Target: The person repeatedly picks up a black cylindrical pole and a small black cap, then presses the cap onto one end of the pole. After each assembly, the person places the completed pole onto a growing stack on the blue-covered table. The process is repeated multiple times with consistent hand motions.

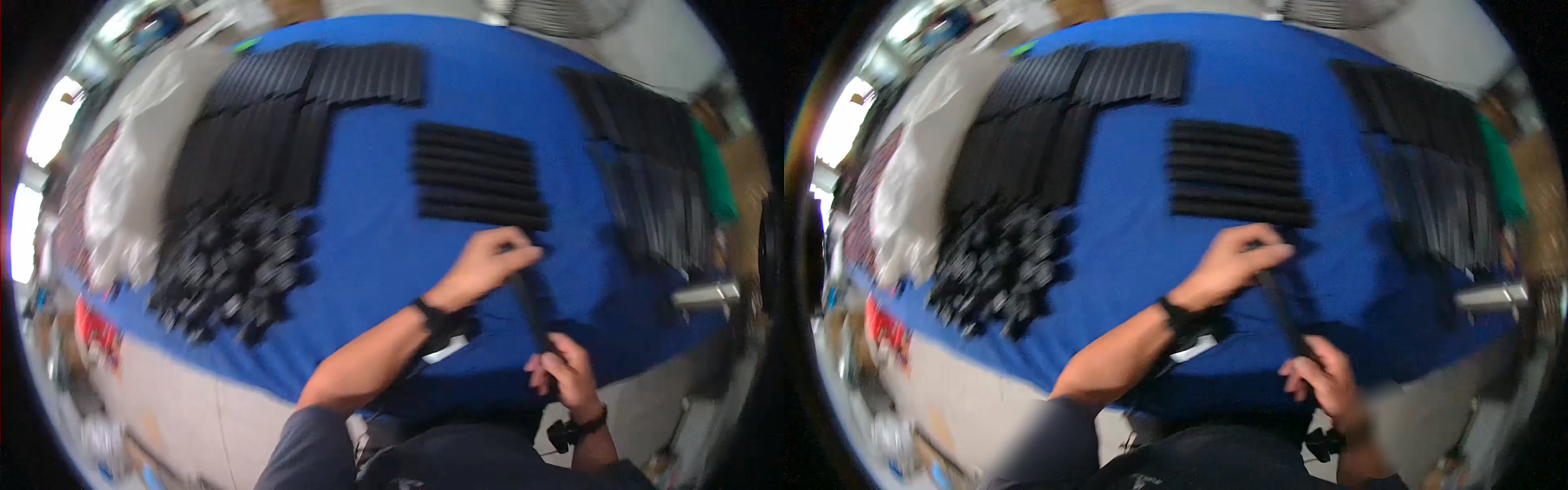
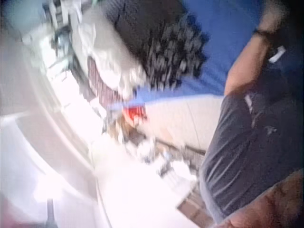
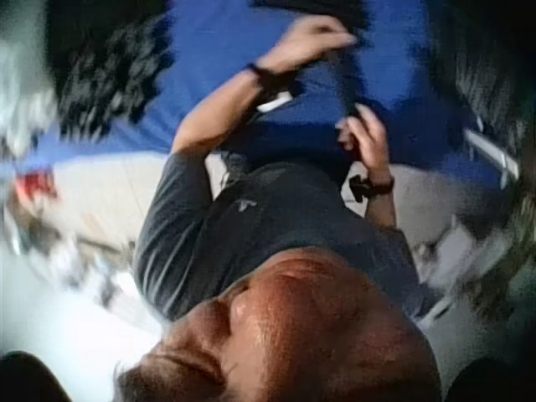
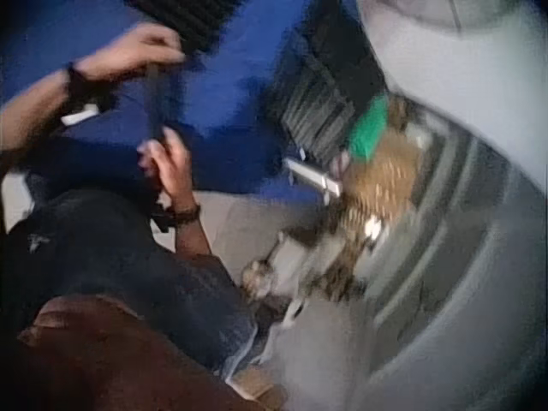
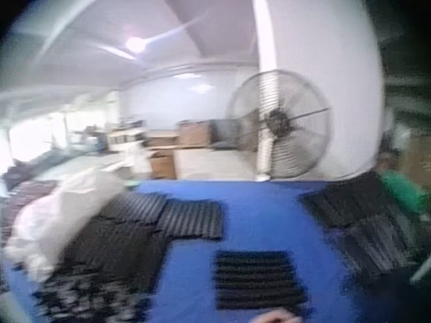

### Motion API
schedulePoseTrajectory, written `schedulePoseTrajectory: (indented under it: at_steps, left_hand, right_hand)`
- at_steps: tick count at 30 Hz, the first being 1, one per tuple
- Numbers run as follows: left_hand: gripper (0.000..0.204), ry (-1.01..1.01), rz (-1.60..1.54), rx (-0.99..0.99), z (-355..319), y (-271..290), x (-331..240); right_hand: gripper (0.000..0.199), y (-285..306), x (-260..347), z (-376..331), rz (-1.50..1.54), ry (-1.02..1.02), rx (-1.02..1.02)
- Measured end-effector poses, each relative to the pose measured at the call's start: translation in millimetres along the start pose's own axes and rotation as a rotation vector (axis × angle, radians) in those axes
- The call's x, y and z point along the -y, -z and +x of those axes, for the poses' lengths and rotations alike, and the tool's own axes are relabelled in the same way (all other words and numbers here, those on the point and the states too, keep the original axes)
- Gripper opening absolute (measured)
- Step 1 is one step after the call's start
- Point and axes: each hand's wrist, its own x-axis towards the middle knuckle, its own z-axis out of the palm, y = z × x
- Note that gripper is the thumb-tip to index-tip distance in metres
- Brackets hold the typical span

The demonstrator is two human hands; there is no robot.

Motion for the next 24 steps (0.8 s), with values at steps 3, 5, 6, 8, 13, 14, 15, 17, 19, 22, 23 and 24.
schedulePoseTrajectory:
  at_steps: [3, 5, 6, 8, 13, 14, 15, 17, 19, 22, 23, 24]
  left_hand:
    - [0.016, 0.052, -0.108, 0.029, -1.9, -0.4, -8.2]
    - [0.018, 0.061, -0.106, -0.01, 4.1, -7.1, -5.1]
    - [0.018, 0.098, -0.131, -0.026, 4.9, -9.9, -7.7]
    - [0.017, 0.097, -0.081, -0.058, 3.6, -7.0, -3.3]
    - [0.018, 0.062, -0.132, 0.011, -1.5, -9.5, -3.8]
    - [0.017, 0.085, -0.101, 0.011, -0.7, -10.7, -2.8]
    - [0.017, 0.106, -0.064, 0.001, -1.4, -9.2, -2.8]
    - [0.015, 0.098, -0.109, -0.003, 0.8, -9.3, 0.1]
    - [0.015, 0.081, -0.093, -0.014, -0.9, -6.3, -1.2]
    - [0.015, 0.045, -0.18, 0.006, -2.5, -6.3, 0.8]
    - [0.015, 0.038, -0.203, 0.011, -2.8, -7.6, 0.4]
    - [0.014, 0.095, -0.131, -0.003, -3.0, -6.7, 0.4]
  right_hand:
    - [0.044, 22.1, 16.3, -0.9, 0.581, -0.246, 0.362]
    - [0.05, 30.9, 1.0, -3.5, 0.513, -0.226, 0.372]
    - [0.048, 26.9, 0.7, -2.8, 0.272, -0.119, 0.261]
    - [0.043, 19.7, -1.3, 1.8, -0.097, 0.069, 0.104]
    - [0.038, 24.9, 14.8, -12.3, 0.505, -0.167, 0.371]
    - [0.04, 26.2, 7.2, -11.3, 0.402, -0.149, 0.349]
    - [0.041, 24.7, -1.1, -7.6, 0.3, -0.13, 0.336]
    - [0.044, 19.3, -9.9, -4.6, 0.069, -0.03, 0.207]
    - [0.043, 10.5, 0.0, -8.0, 0.165, 0.019, 0.122]
    - [0.043, 20.3, 14.1, -13.5, 0.468, -0.139, 0.329]
    - [0.044, 23.1, 12.2, -13.1, 0.511, -0.167, 0.405]
    - [0.042, 19.9, 6.8, -11.8, 0.254, -0.095, 0.292]
